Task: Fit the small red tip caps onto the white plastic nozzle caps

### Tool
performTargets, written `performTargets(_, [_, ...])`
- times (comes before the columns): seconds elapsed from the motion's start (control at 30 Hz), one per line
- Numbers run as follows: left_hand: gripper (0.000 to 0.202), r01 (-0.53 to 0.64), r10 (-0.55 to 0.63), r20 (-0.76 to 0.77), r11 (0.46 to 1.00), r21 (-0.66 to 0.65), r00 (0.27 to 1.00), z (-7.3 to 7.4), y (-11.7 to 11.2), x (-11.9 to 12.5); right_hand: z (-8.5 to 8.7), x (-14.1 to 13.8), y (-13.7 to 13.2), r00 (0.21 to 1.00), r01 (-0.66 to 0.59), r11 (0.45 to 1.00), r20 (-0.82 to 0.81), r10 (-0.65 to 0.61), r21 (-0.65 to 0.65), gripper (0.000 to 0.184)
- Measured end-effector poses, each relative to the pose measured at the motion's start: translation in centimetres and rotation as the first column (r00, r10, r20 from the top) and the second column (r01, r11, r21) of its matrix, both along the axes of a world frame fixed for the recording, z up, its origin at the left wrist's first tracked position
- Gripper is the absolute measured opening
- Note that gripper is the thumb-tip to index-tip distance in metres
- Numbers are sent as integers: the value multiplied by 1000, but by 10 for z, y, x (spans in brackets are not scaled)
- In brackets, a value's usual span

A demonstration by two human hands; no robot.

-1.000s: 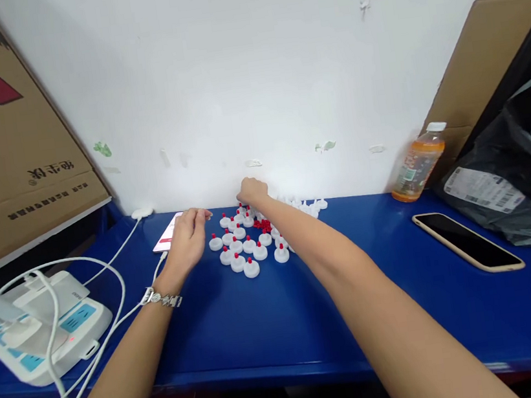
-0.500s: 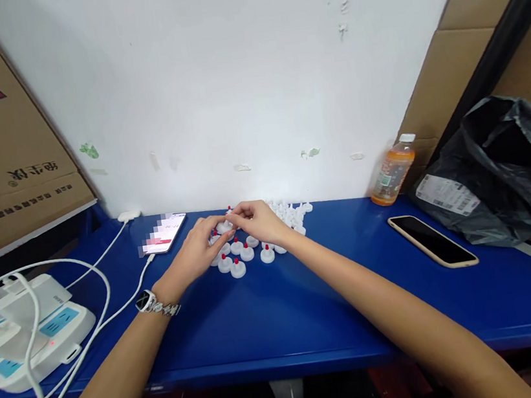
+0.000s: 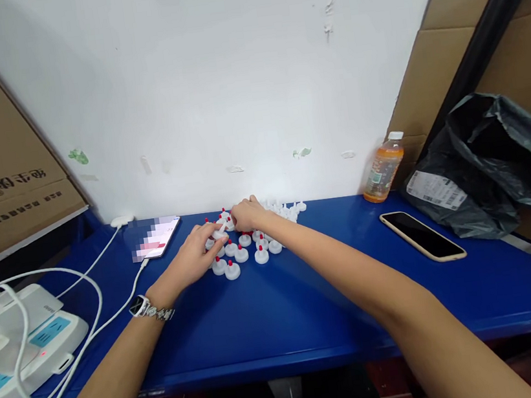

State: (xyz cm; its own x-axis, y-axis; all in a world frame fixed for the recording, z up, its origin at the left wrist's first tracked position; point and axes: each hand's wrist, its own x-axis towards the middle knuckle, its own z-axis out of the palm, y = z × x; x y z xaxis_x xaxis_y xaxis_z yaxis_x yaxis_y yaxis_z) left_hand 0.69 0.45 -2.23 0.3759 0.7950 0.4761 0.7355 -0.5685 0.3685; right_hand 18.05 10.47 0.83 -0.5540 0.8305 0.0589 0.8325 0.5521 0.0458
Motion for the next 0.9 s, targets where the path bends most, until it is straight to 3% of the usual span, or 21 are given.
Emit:
performTargets(0.17, [35, -16, 16, 3, 1000, -3, 1000, -1, 2, -2, -1, 1, 0, 998, -6, 1000, -61, 6, -2, 10])
performTargets(0.27, [36, -22, 23, 12, 1000, -18, 1000, 0, 1, -1, -2, 11, -12, 920, -59, 998, -388, 47, -20, 7])
performTargets(0.3, [37, -22, 22, 18, 1000, -20, 1000, 1, 0, -1, -3, 14, -19, 838, -99, 993, -544, 48, -63, 7])
performTargets(0.4, [37, -9, 9, 23, 1000, -12, 1000, 4, -5, 3, -8, 23, -43, 473, -259, 945, -880, -55, -199, 17])
performTargets(0.47, [35, 12, -12, 11, 1000, 5, 1000, 6, -8, 6, -13, 26, -58, 269, -306, 926, -953, -140, -223, 27])
performTargets(0.57, [34, 53, -52, -27, 998, 36, 998, 7, -11, 11, -19, 26, -72, 89, -320, 912, -967, -239, -255, 37])
performTargets(0.77, [36, 92, -90, -53, 995, 39, 995, 6, -12, 14, -21, 25, -74, -52, -359, 878, -933, -356, -315, 42])
performTargets(0.9, [36, 118, -116, -70, 993, 24, 991, 9, -14, 13, -21, 26, -74, -20, -365, 882, -945, -327, -298, 41])
